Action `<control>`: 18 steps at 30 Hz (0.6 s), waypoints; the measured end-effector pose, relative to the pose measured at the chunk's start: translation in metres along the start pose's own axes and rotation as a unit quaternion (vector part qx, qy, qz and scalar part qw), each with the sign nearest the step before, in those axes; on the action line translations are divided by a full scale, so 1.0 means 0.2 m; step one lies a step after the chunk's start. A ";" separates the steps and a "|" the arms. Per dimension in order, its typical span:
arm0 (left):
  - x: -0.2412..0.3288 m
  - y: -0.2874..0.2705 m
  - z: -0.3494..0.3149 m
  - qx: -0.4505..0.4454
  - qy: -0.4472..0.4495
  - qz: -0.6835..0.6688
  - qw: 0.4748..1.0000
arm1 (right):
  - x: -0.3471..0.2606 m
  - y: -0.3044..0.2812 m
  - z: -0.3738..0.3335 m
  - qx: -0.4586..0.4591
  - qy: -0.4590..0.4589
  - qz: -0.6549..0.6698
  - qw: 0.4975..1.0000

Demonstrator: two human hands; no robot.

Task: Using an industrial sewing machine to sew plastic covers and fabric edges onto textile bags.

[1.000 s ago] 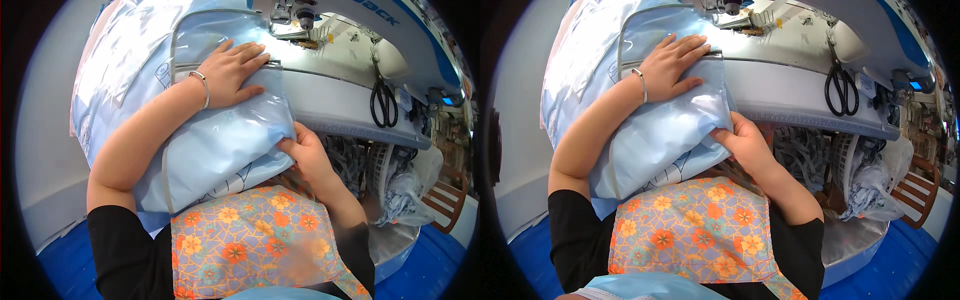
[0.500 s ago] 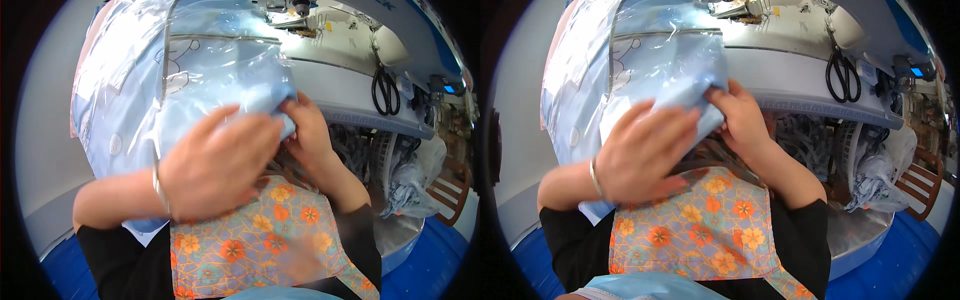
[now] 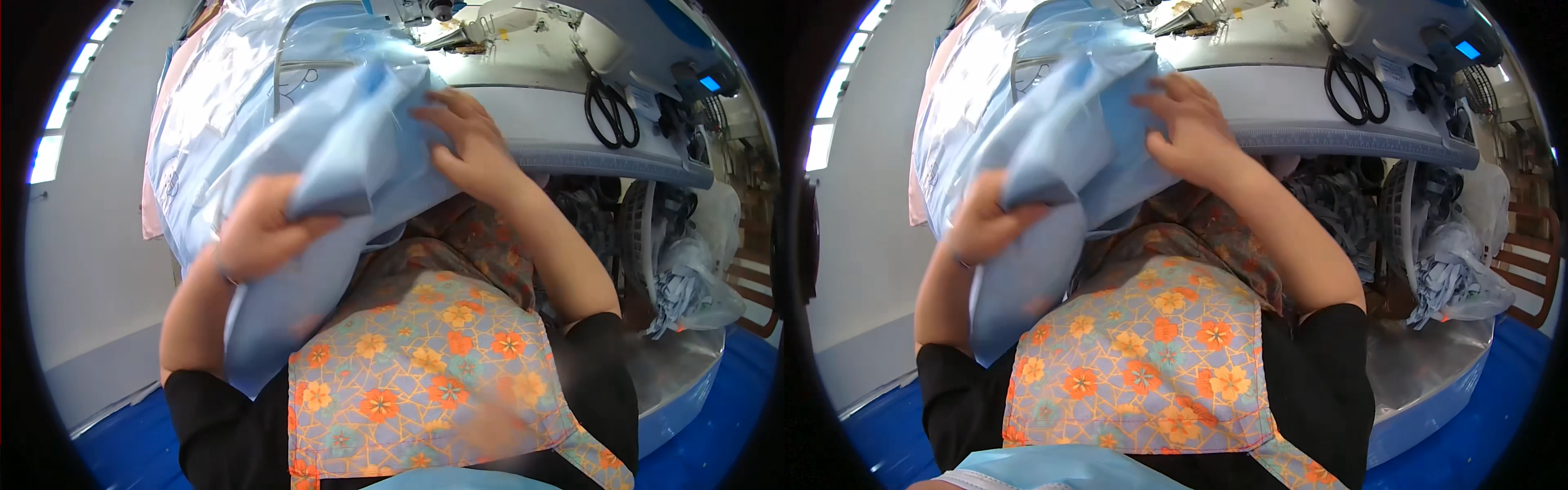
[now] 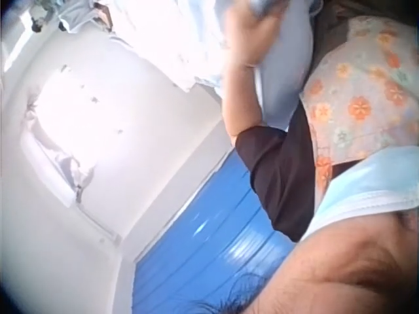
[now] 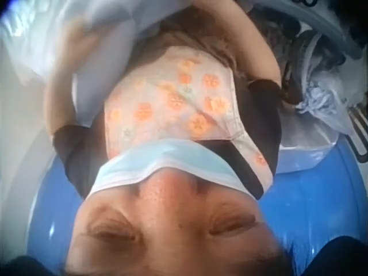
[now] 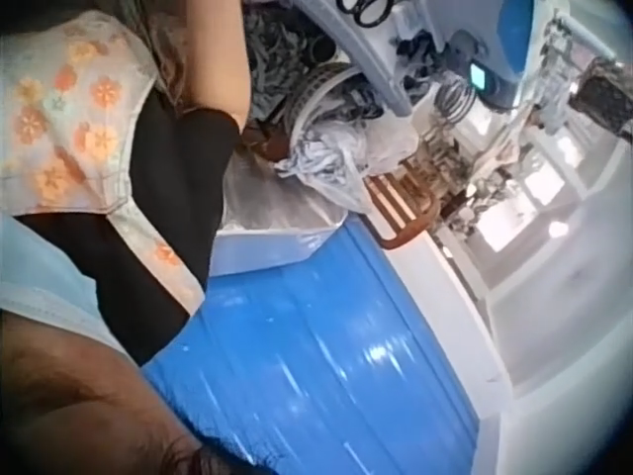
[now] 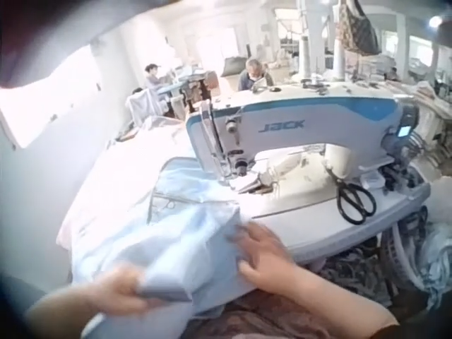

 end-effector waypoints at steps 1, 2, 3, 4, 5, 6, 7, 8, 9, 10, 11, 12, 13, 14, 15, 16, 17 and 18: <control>-0.03 -0.04 -0.01 0.009 -0.081 -0.123 0.989 | -0.01 0.00 0.01 0.004 0.002 -0.003 1.000; 0.00 -0.11 0.02 0.093 -0.090 -0.197 0.972 | -0.01 0.04 0.03 0.003 0.015 -0.038 0.999; 0.02 -0.19 0.04 0.178 -0.098 -0.268 0.942 | 0.00 0.08 0.08 0.003 0.026 -0.073 0.997; 0.03 -0.25 0.09 0.187 -0.085 -0.258 0.944 | -0.05 0.09 0.14 0.045 0.005 -0.100 0.994; 0.04 -0.31 0.14 0.196 -0.073 -0.249 0.946 | -0.06 0.18 0.20 -0.059 0.032 -0.124 0.990; 0.04 -0.35 0.20 0.188 -0.055 -0.264 0.945 | -0.12 0.26 0.23 -0.167 0.060 -0.144 0.974; 0.06 -0.37 0.26 0.180 -0.036 -0.277 0.943 | -0.20 0.32 0.24 -0.164 0.016 -0.097 0.981; 0.11 -0.39 0.33 0.182 -0.014 -0.253 0.950 | -0.31 0.35 0.22 -0.101 -0.025 -0.071 0.992; 0.07 -0.39 0.36 0.182 -0.012 -0.253 0.950 | -0.40 0.43 0.18 -0.203 -0.041 -0.068 0.976; -0.01 -0.37 0.38 0.164 -0.055 -0.257 0.951 | -0.49 0.50 0.13 -0.303 -0.058 -0.064 0.949; -0.06 -0.32 0.37 0.150 -0.094 -0.258 0.950 | -0.61 0.52 0.03 -0.394 -0.094 -0.028 0.914; -0.09 -0.20 0.35 0.099 -0.104 -0.264 0.954 | -0.71 0.55 -0.09 -0.484 -0.123 0.011 0.866; -0.11 -0.05 0.34 0.038 -0.111 -0.270 0.956 | -0.73 0.63 -0.21 -0.420 -0.170 0.175 0.874; -0.12 0.08 0.27 -0.007 -0.113 -0.261 0.959 | -0.69 0.68 -0.33 -0.445 -0.160 0.172 0.864; -0.13 0.20 0.20 -0.051 -0.112 -0.253 0.960 | -0.65 0.56 -0.35 -0.442 -0.144 0.231 0.855; -0.11 0.29 0.15 -0.084 -0.113 -0.286 0.948 | -0.56 0.46 -0.36 -0.493 -0.061 0.318 0.808; -0.12 0.35 0.12 -0.115 -0.113 -0.318 0.934 | -0.40 0.34 -0.34 -0.423 0.070 0.360 0.828; -0.14 0.34 0.08 -0.101 -0.124 -0.322 0.933 | -0.30 0.21 -0.30 -0.443 0.131 0.147 0.875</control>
Point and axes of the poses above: each hand's wrist, its own z-axis towards the middle knuckle, its own y-axis out of the palm, x = y × z, the point moved 7 cm from there along z, towards the middle knuckle, and after that the axes turned 14 degrees about y, right-handed, at the moved point
